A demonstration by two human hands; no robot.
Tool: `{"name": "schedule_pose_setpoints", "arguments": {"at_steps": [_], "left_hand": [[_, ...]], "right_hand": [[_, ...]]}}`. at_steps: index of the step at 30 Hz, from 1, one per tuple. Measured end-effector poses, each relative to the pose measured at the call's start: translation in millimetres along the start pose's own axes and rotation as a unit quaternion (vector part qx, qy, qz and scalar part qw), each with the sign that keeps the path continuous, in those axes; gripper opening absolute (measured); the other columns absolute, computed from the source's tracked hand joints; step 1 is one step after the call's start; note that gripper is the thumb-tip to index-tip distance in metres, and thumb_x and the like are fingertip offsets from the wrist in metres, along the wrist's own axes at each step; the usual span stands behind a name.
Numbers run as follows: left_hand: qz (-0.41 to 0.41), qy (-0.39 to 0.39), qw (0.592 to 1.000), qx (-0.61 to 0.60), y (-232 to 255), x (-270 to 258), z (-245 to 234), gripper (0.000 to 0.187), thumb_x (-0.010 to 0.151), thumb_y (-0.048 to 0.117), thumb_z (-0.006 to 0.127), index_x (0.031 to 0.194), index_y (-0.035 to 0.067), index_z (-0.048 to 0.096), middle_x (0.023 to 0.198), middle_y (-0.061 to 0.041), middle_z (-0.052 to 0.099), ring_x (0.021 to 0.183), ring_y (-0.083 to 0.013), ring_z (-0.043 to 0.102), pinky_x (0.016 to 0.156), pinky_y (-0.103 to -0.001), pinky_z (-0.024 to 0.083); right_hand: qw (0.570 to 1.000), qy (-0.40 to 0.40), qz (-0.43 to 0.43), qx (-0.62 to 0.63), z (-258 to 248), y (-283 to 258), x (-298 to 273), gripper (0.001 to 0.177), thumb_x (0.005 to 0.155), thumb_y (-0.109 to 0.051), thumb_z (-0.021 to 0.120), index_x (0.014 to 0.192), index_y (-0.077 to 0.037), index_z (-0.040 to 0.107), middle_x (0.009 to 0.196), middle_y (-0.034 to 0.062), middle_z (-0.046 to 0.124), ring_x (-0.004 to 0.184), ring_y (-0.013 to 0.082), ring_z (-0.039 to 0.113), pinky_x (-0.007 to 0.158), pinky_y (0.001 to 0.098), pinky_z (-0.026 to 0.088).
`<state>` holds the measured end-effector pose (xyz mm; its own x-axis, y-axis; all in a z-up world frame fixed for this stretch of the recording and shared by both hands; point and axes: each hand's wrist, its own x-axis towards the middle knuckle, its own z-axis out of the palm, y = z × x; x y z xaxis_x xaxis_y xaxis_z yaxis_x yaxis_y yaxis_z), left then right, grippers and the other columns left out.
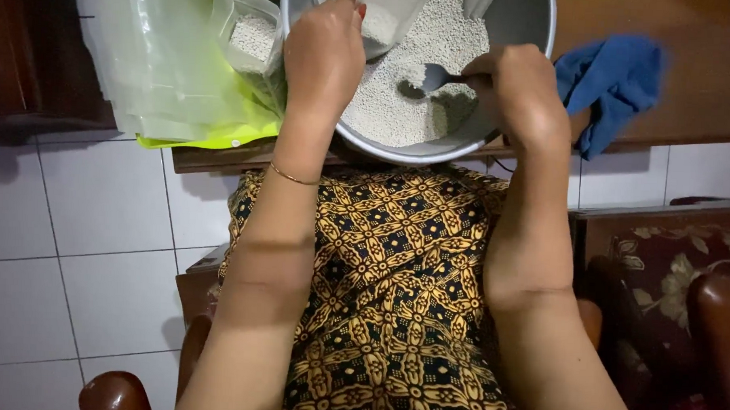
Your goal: Packaging white granules from a large bowl into small plastic bags using a spoon and a scoop.
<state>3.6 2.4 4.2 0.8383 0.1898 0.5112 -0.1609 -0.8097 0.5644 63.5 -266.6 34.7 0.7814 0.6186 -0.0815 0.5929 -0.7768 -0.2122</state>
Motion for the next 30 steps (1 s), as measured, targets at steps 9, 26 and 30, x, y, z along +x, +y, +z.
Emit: {"name": "schedule_pose_setpoints", "arguments": {"at_steps": [9, 26, 30], "left_hand": [[-0.002, -0.003, 1.000, 0.002, 0, 0, -1, 0.024, 0.101, 0.009, 0.055, 0.083, 0.001, 0.069, 0.067, -0.014, 0.066, 0.053, -0.0312, 0.060, 0.040, -0.043, 0.039], [0.008, 0.007, 1.000, -0.015, 1, 0, -1, 0.031, 0.102, 0.006, 0.051, 0.078, 0.002, 0.069, 0.061, -0.010, 0.065, 0.048, -0.0224, 0.060, 0.036, -0.034, 0.037], [0.005, -0.002, 1.000, -0.012, -1, 1, 0, 0.031, 0.102, 0.009, 0.051, 0.075, 0.004, 0.065, 0.062, -0.011, 0.062, 0.051, -0.0275, 0.057, 0.041, -0.041, 0.035]], "right_hand": [[0.950, -0.025, 0.065, -0.305, 45, -7, 15, 0.022, 0.072, 0.005, 0.066, 0.068, -0.015, 0.072, 0.056, 0.0004, 0.062, 0.052, 0.0177, 0.063, 0.049, 0.0334, 0.051], [0.993, -0.054, 0.083, 0.058, -6, -29, 8, 0.037, 0.086, 0.013, 0.064, 0.114, -0.007, 0.080, 0.095, 0.0174, 0.078, 0.071, 0.0331, 0.072, 0.060, 0.0459, 0.055], [0.997, 0.018, -0.034, 0.067, -24, -20, -8, 0.025, 0.091, 0.004, 0.071, 0.112, -0.005, 0.082, 0.101, 0.0144, 0.078, 0.085, 0.0320, 0.072, 0.068, 0.0459, 0.052]]}}
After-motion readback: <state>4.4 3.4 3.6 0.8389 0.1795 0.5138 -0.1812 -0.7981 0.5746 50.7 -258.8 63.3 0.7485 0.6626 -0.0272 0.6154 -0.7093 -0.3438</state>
